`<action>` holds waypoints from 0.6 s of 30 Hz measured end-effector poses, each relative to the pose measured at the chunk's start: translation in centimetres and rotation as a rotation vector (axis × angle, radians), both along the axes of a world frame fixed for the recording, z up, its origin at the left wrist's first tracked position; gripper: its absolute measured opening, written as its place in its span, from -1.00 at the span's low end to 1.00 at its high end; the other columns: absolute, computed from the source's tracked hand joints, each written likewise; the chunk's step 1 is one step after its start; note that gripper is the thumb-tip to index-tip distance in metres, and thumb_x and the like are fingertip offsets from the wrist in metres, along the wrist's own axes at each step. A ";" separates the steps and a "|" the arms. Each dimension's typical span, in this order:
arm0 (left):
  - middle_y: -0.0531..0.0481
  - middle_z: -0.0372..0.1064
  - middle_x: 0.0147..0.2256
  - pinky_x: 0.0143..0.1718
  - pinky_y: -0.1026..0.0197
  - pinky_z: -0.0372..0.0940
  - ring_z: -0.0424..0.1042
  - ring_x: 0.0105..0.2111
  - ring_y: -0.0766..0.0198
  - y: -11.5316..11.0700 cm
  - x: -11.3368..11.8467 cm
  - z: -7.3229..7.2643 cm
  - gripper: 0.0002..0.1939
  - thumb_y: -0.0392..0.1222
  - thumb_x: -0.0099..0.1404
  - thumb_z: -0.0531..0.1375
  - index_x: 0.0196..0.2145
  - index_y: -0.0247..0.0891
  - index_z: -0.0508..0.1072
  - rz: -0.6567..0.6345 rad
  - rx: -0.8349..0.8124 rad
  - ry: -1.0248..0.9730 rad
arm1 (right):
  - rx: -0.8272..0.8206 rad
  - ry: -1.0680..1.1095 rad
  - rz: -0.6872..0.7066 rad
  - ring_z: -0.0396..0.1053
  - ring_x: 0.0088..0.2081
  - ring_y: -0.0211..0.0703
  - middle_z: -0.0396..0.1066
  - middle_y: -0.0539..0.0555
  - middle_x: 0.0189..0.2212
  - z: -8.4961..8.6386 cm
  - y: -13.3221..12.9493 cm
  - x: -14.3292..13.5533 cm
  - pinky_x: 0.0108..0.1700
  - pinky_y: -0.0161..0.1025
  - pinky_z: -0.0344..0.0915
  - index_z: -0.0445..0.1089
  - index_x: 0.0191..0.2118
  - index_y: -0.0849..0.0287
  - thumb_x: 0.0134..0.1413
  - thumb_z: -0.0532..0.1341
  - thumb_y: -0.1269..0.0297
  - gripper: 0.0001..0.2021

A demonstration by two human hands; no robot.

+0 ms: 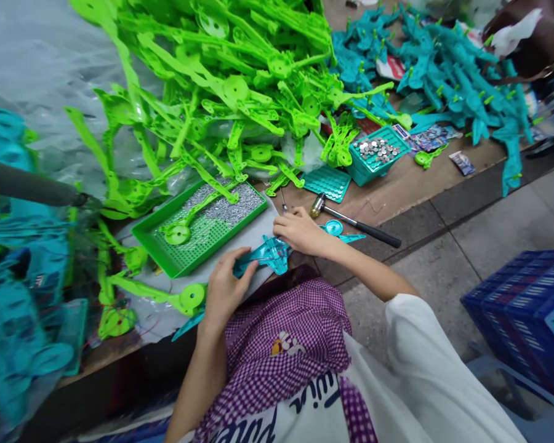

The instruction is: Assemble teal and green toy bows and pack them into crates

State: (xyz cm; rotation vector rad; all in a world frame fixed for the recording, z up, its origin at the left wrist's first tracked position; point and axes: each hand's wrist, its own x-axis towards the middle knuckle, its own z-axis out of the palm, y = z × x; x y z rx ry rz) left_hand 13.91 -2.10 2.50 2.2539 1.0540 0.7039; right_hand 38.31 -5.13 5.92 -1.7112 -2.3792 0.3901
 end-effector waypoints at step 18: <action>-0.04 0.55 -0.18 -0.01 0.09 0.41 0.54 -0.13 0.18 0.0 0.8 4.3 -0.84 -0.27 0.32 0.24 -0.13 -0.19 0.49 -0.113 0.219 -0.174 | 0.220 0.129 -1.062 0.45 -0.27 0.01 0.55 0.17 -0.28 -0.8 -8.6 13.7 -0.22 -0.12 0.31 0.51 -0.24 0.12 0.24 0.13 0.08 -0.72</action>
